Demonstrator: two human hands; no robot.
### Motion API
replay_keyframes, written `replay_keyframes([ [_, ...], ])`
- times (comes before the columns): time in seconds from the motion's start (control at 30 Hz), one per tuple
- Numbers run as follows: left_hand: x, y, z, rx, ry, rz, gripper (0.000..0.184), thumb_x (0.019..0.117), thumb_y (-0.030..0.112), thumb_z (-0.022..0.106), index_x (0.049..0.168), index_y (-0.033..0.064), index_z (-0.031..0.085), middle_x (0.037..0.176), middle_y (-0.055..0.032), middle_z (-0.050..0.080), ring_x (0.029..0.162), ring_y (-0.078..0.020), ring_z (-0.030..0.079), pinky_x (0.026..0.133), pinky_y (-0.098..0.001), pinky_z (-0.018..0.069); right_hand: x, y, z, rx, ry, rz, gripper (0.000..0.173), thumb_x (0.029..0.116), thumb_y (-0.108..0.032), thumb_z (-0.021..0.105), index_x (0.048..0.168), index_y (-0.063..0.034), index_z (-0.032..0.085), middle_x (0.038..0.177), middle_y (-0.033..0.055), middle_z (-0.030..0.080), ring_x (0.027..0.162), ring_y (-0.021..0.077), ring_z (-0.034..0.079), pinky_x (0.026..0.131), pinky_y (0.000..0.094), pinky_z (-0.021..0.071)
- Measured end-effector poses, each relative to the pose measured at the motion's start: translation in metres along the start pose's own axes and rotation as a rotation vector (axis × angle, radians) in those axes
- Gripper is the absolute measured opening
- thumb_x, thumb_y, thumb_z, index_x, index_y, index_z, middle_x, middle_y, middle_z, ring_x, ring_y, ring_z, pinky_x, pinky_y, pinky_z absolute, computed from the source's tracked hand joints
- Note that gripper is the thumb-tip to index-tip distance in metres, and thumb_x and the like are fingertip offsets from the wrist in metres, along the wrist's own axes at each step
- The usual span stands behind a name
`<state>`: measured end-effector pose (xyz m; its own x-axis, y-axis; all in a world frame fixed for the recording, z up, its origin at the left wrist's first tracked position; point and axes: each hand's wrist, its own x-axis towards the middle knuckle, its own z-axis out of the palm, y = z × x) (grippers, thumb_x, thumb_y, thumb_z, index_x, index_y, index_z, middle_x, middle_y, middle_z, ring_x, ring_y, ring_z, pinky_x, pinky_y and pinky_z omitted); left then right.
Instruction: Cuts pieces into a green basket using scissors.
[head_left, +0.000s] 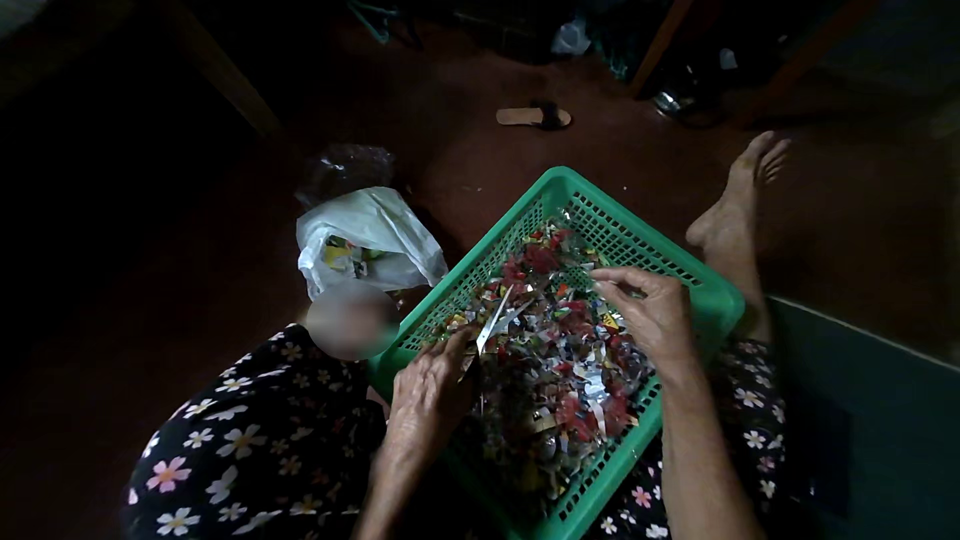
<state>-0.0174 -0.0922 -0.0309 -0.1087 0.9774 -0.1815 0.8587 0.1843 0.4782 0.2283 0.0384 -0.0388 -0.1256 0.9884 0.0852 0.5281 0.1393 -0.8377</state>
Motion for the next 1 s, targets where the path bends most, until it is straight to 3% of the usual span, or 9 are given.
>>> replay_keyframes([
  [0.1, -0.001, -0.002, -0.003, 0.013, -0.018, -0.039, 0.038, 0.0958, 0.021, 0.067, 0.133, 0.0117, 0.067, 0.107, -0.0175, 0.074, 0.094, -0.0403, 0.072, 0.076, -0.0601, 0.0548, 0.001, -0.003, 0.005, -0.086, 0.011, 0.0, 0.018, 0.0931, -0.003, 0.072, 0.11, -0.0051, 0.076, 0.105, 0.0117, 0.074, 0.088, 0.0197, 0.071, 0.08, 0.0406, 0.0588],
  [0.2, 0.001, 0.001, -0.01, 0.034, -0.105, -0.127, 0.041, 0.0962, 0.02, 0.067, 0.137, 0.0144, 0.065, 0.108, -0.0182, 0.074, 0.095, -0.0413, 0.071, 0.079, -0.0608, 0.0537, -0.003, -0.009, 0.028, -0.296, -0.073, -0.147, 0.035, 0.0898, -0.002, 0.074, 0.125, -0.0037, 0.071, 0.127, 0.0178, 0.066, 0.108, 0.0323, 0.068, 0.091, 0.0504, 0.0577],
  [0.3, -0.001, 0.0, -0.013, 0.036, -0.013, -0.14, 0.037, 0.0958, 0.017, 0.065, 0.132, 0.0112, 0.067, 0.099, -0.0193, 0.073, 0.088, -0.0418, 0.071, 0.075, -0.0611, 0.0536, -0.014, -0.012, 0.065, -0.396, -0.171, -0.431, 0.019, 0.0916, -0.006, 0.07, 0.109, -0.004, 0.077, 0.116, 0.0134, 0.072, 0.101, 0.0312, 0.071, 0.088, 0.0502, 0.0581],
  [0.4, -0.002, -0.003, -0.013, -0.007, 0.084, -0.093, 0.034, 0.0941, 0.02, 0.069, 0.126, 0.0094, 0.07, 0.092, -0.0165, 0.074, 0.081, -0.0383, 0.071, 0.069, -0.0592, 0.0543, -0.022, -0.017, 0.089, -0.519, -0.336, -0.616, 0.02, 0.0923, -0.006, 0.067, 0.11, -0.0104, 0.076, 0.131, 0.0103, 0.069, 0.104, 0.0321, 0.071, 0.085, 0.0512, 0.0568],
  [0.47, -0.002, -0.005, -0.013, -0.037, 0.078, -0.087, 0.034, 0.095, 0.026, 0.068, 0.125, 0.01, 0.07, 0.091, -0.0145, 0.073, 0.08, -0.0359, 0.071, 0.069, -0.0583, 0.0542, -0.021, -0.023, 0.088, -0.628, -0.594, -0.402, 0.035, 0.1006, -0.005, 0.057, 0.133, -0.0125, 0.067, 0.145, 0.0128, 0.059, 0.122, 0.0383, 0.062, 0.099, 0.0567, 0.0479],
  [0.5, -0.002, -0.006, -0.013, -0.043, 0.066, -0.094, 0.035, 0.0954, 0.027, 0.068, 0.126, 0.0102, 0.07, 0.092, -0.0144, 0.073, 0.08, -0.0357, 0.071, 0.07, -0.0585, 0.0541, -0.017, -0.024, 0.085, -0.637, -0.671, -0.28, 0.037, 0.1024, -0.003, 0.052, 0.136, -0.0109, 0.065, 0.144, 0.0145, 0.058, 0.127, 0.0391, 0.058, 0.104, 0.0577, 0.0444],
  [0.7, 0.002, -0.004, -0.001, -0.073, -0.041, -0.096, 0.04, 0.0949, 0.019, 0.068, 0.134, 0.0103, 0.065, 0.107, -0.0173, 0.073, 0.094, -0.0392, 0.071, 0.078, -0.0602, 0.0542, -0.002, -0.015, 0.052, -0.287, -0.443, 0.022, 0.018, 0.0972, -0.002, 0.063, 0.109, -0.0024, 0.076, 0.108, 0.0169, 0.072, 0.103, 0.033, 0.068, 0.093, 0.0539, 0.0526],
  [0.87, 0.005, 0.002, 0.012, -0.111, -0.156, -0.001, 0.056, 0.0938, 0.014, 0.068, 0.147, 0.0049, 0.053, 0.132, -0.021, 0.065, 0.12, -0.0426, 0.062, 0.093, -0.0579, 0.0525, -0.002, -0.017, 0.036, -0.004, -0.461, 0.181, 0.008, 0.0966, -0.004, 0.066, 0.099, -0.0001, 0.073, 0.091, 0.01, 0.07, 0.082, 0.0143, 0.065, 0.08, 0.0349, 0.0546],
  [1.0, 0.01, 0.005, 0.026, -0.115, -0.088, 0.067, 0.053, 0.0933, 0.009, 0.065, 0.145, 0.0042, 0.055, 0.129, -0.0203, 0.067, 0.116, -0.0417, 0.065, 0.089, -0.056, 0.0541, -0.005, -0.021, 0.036, 0.083, -0.529, 0.241, 0.008, 0.0958, -0.002, 0.066, 0.099, 0.0019, 0.072, 0.086, 0.0072, 0.067, 0.07, 0.0061, 0.061, 0.07, 0.0241, 0.0539],
])
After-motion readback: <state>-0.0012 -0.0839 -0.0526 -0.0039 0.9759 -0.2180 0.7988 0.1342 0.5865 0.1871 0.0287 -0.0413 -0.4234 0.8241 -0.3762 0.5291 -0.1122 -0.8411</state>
